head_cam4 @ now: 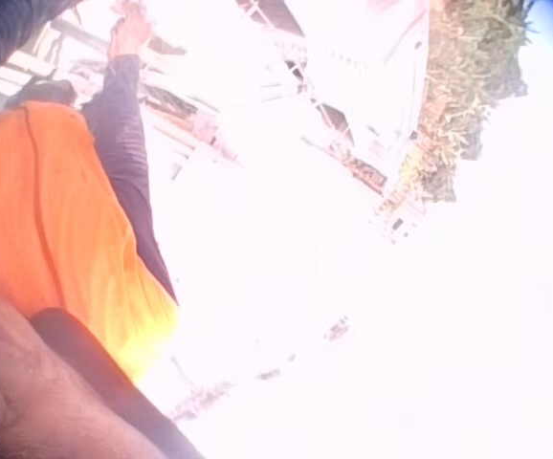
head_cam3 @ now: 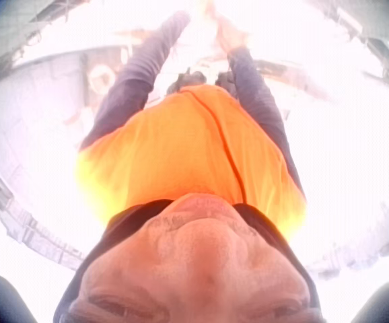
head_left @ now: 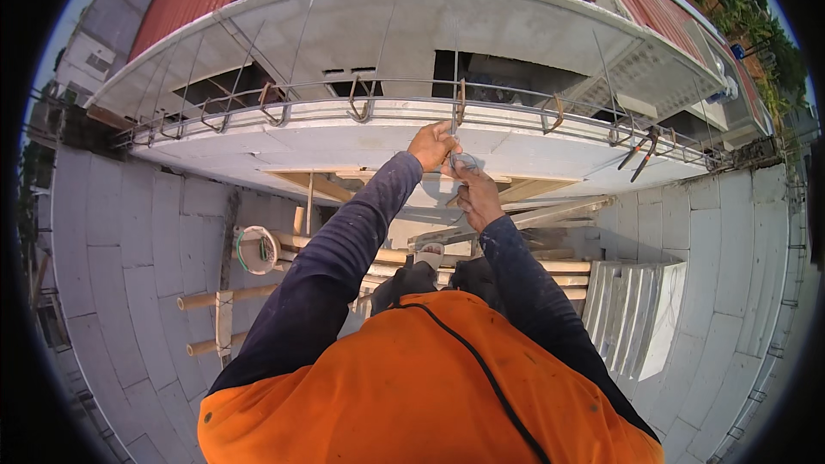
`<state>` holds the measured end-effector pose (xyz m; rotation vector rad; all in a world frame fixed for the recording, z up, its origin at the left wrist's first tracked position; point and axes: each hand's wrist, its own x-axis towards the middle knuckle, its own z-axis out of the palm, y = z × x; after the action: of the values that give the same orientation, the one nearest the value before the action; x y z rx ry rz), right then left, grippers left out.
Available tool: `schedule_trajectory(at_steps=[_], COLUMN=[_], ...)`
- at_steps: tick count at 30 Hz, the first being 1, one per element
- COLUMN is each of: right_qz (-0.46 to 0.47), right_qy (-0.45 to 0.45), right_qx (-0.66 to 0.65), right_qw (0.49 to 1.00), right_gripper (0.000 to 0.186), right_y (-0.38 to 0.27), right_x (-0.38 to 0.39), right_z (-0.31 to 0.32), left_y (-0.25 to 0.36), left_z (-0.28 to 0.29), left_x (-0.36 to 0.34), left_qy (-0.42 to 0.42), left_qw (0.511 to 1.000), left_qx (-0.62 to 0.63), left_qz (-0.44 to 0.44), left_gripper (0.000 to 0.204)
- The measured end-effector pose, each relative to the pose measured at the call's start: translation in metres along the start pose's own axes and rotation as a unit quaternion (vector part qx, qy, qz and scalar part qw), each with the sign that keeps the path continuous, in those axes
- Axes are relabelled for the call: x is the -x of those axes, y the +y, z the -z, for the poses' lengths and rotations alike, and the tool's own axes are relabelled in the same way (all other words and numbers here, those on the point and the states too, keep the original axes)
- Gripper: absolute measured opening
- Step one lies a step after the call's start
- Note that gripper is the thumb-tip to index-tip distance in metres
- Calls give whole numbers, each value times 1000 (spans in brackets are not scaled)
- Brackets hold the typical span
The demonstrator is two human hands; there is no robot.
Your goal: The person uses pliers and wire to tie metal reinforcement bars together while working on a construction site scaffolding.
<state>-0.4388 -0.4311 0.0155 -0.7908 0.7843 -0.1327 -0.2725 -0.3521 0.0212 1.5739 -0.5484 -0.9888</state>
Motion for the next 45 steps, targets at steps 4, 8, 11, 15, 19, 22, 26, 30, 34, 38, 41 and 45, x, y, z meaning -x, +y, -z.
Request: schedule_trajectory(at_steps=[4,8,11,15,19,22,26,30,34,38,41,45], right_qz=[17,37,28,19,-17,-20,33,92,106,167,137,116], right_qy=[10,-9,-26,-34,-2,4,41,21,21,12,1,-40], right_qx=[7,-22,-10,-10,-89,4,63,103,120,173,215,201], right_qw=[1000,999,999,999,996,1000,997,990,987,971,967,972], right_gripper=[13,16,16,16,18,22,26,27,29,30,31,33], right_y=[-6,-26,-40,-49,-46,-47,-37,-36,-45,-46,-50,-52], right_x=[-19,-40,-53,-67,-75,-80,-98,-90,-81,-97,-89,-89], right_z=[-16,-11,-14,-10,-15,-15,-1,-8,-13,4,2,6], left_y=[-5,6,7,8,0,0,16,5,-1,18,24,20], left_z=[12,6,16,13,17,15,6,15,18,10,7,8], left_x=[-19,-21,-20,-32,-37,-40,-44,-50,-50,-57,-43,-40], left_qy=[35,45,45,82,130,143,147,156,159,123,138,161], left_qw=[996,995,996,994,984,979,958,955,965,961,955,959], left_qx=[-69,-83,-80,-71,-119,-143,-246,-250,-204,-242,-254,-225], left_qz=[-37,-27,-21,-14,-15,-33,-22,4,29,61,70,58], left_gripper=[42,34,30,28,30,28,25,25,26,32,31,35])
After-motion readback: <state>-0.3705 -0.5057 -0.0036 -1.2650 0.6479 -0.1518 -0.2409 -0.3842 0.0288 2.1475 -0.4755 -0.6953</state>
